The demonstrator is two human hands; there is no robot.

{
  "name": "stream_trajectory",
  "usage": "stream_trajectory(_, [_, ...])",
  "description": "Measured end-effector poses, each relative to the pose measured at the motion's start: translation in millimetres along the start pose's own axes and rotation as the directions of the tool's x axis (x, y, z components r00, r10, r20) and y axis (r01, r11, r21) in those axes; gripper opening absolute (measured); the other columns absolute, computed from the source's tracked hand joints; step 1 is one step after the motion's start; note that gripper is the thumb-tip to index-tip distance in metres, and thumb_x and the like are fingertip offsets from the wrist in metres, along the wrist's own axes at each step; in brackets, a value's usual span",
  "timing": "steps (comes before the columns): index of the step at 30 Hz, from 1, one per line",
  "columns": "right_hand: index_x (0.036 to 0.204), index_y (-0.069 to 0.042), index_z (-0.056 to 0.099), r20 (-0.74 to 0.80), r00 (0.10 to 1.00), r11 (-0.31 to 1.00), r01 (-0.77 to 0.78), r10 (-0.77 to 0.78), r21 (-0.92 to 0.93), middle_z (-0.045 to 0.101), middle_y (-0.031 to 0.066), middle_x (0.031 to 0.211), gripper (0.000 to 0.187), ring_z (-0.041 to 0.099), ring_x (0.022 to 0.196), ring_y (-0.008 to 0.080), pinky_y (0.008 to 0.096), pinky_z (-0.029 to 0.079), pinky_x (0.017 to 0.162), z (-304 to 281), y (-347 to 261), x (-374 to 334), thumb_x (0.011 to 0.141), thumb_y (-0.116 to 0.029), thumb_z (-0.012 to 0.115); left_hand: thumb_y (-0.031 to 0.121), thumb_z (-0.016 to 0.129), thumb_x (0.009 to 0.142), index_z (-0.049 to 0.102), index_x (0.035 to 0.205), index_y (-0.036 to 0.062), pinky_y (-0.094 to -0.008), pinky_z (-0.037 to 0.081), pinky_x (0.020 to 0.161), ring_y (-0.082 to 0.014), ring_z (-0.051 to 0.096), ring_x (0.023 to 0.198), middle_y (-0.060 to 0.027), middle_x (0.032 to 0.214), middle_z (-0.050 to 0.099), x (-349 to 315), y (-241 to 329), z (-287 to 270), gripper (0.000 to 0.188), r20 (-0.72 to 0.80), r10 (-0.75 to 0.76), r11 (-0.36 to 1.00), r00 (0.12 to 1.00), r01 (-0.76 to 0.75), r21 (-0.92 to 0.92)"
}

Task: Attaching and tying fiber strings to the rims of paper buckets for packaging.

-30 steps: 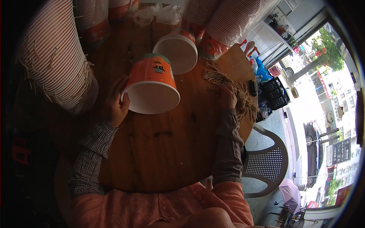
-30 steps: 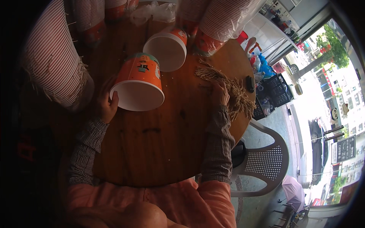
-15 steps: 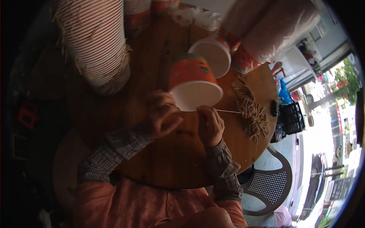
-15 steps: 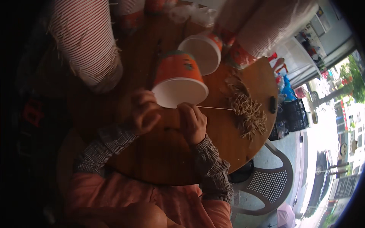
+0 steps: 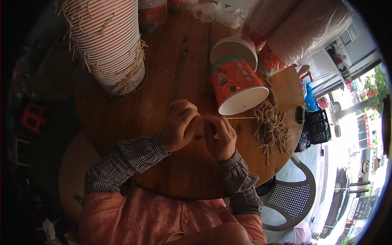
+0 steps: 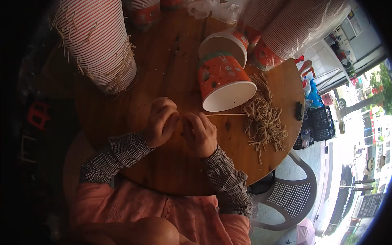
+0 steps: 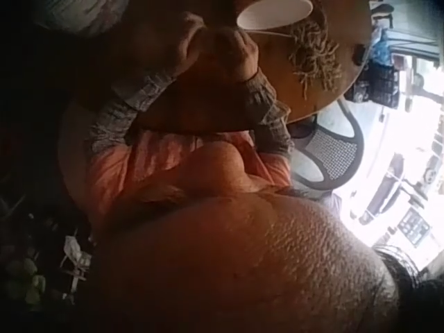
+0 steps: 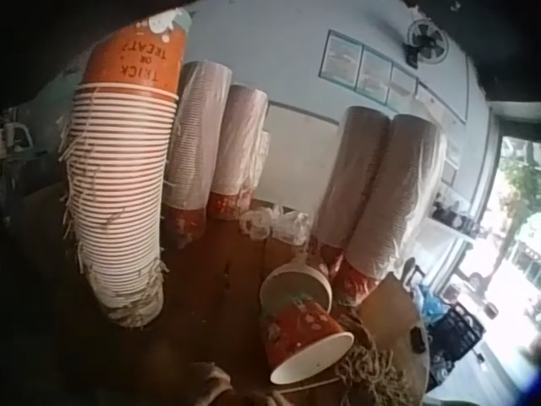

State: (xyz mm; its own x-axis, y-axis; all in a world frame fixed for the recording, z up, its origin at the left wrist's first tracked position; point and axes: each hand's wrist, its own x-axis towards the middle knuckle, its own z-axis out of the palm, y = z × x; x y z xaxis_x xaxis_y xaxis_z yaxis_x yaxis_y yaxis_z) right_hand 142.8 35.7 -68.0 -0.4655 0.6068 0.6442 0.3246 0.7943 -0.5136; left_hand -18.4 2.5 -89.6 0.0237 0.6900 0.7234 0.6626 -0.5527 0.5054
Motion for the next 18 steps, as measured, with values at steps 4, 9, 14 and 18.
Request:
stream_trajectory(4, [0.094,-0.003,0.061,0.034,0.992,0.987,-0.128,0.125,0.096,0.061,0.0091,0.079,0.011,0.061,0.06,0.0209,0.0304,0.049,0.054,-5,0,-1,0.084,-0.001,0.064,0.003,0.062,0.081,0.057,0.09,0.0042,-0.0416,0.04,0.089,-0.0278,0.054,0.09,-0.009,0.091,0.054,-1,3,2,0.01,-0.046,0.004,1.0,0.999,-0.005,-0.027])
stream_trajectory(9, [0.094,-0.003,0.063,0.041,0.965,0.94,-0.262,0.259,0.218,0.064,0.0093,0.08,0.01,0.062,0.063,0.0186,0.0281,0.049,0.057,-4,6,-4,0.084,-0.002,0.065,0.0,0.064,0.079,0.057,0.091,0.005,-0.0403,0.039,0.084,-0.027,0.054,0.091,-0.0092,0.094,0.054,-1,-2,10,0.015,-0.055,0.006,0.999,0.998,-0.009,-0.053])
stream_trajectory(14, [0.094,-0.002,0.063,0.088,0.945,0.916,-0.326,0.314,0.235,0.065,0.0088,0.079,0.009,0.063,0.067,0.0172,0.027,0.05,0.06,-6,18,-5,0.085,-0.002,0.064,-0.001,0.067,0.077,0.057,0.092,0.0053,-0.0393,0.042,0.082,-0.0273,0.054,0.093,-0.009,0.094,0.053,-4,-9,18,0.019,-0.049,0.028,0.998,0.998,-0.031,-0.063])
stream_trajectory(18, [0.093,-0.001,0.062,-0.375,0.896,0.971,-0.235,0.237,0.053,0.065,0.0086,0.093,0.006,0.061,0.081,0.014,0.0275,0.049,0.069,-41,65,-2,0.087,-0.003,0.061,-0.001,0.067,0.078,0.057,0.094,0.0042,-0.0382,0.046,0.081,-0.0281,0.055,0.096,-0.0097,0.097,0.054,-6,-11,29,0.02,0.086,0.047,0.993,0.995,-0.036,-0.115])
